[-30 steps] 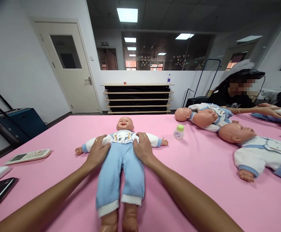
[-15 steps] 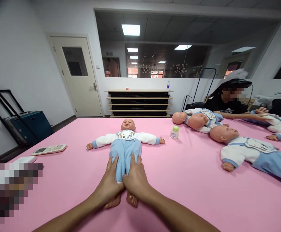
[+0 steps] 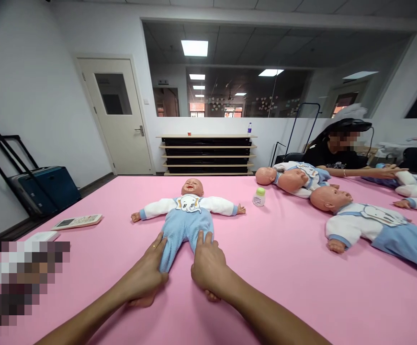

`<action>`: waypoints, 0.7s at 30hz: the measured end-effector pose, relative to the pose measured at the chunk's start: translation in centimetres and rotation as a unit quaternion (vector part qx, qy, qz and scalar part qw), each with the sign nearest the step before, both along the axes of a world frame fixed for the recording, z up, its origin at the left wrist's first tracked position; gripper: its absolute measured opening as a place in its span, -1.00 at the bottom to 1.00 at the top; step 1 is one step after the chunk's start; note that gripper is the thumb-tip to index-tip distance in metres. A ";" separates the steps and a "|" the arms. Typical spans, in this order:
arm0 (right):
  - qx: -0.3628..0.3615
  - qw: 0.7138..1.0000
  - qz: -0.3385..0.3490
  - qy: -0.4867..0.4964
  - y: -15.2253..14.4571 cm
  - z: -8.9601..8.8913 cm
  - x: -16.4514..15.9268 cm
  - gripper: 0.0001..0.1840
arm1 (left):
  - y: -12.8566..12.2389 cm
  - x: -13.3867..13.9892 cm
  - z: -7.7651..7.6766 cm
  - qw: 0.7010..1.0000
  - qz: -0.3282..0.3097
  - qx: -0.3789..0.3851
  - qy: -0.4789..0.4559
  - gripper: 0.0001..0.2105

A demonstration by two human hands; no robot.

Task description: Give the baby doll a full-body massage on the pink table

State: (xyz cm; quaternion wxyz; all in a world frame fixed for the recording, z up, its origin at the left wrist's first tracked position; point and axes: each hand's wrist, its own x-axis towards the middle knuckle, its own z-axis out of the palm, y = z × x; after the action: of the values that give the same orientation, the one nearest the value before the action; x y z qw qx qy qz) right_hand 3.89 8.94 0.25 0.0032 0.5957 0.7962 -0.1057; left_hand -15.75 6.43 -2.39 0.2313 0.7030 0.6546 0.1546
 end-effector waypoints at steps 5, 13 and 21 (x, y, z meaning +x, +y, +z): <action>-0.006 0.998 -0.002 0.063 0.4 -0.7 1.3 -0.03 | -0.1 -0.4 -0.7 1.000 -0.008 0.009 -0.006 -0.07; 0.137 0.962 0.017 0.234 4.3 -0.2 7.6 -0.41 | 1.8 2.6 3.6 0.988 0.006 0.125 -0.095 -0.23; 0.414 0.885 -0.092 0.190 20.8 -2.7 20.9 -0.39 | 16.4 18.1 7.4 0.853 -0.061 0.000 -0.518 -0.64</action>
State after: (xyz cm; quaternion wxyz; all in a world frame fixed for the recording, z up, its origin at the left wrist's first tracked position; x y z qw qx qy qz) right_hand 24.80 29.74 -2.40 -0.4050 0.5815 0.6948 0.1225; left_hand 2.33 22.80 4.97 0.5457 0.5600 0.3955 0.4818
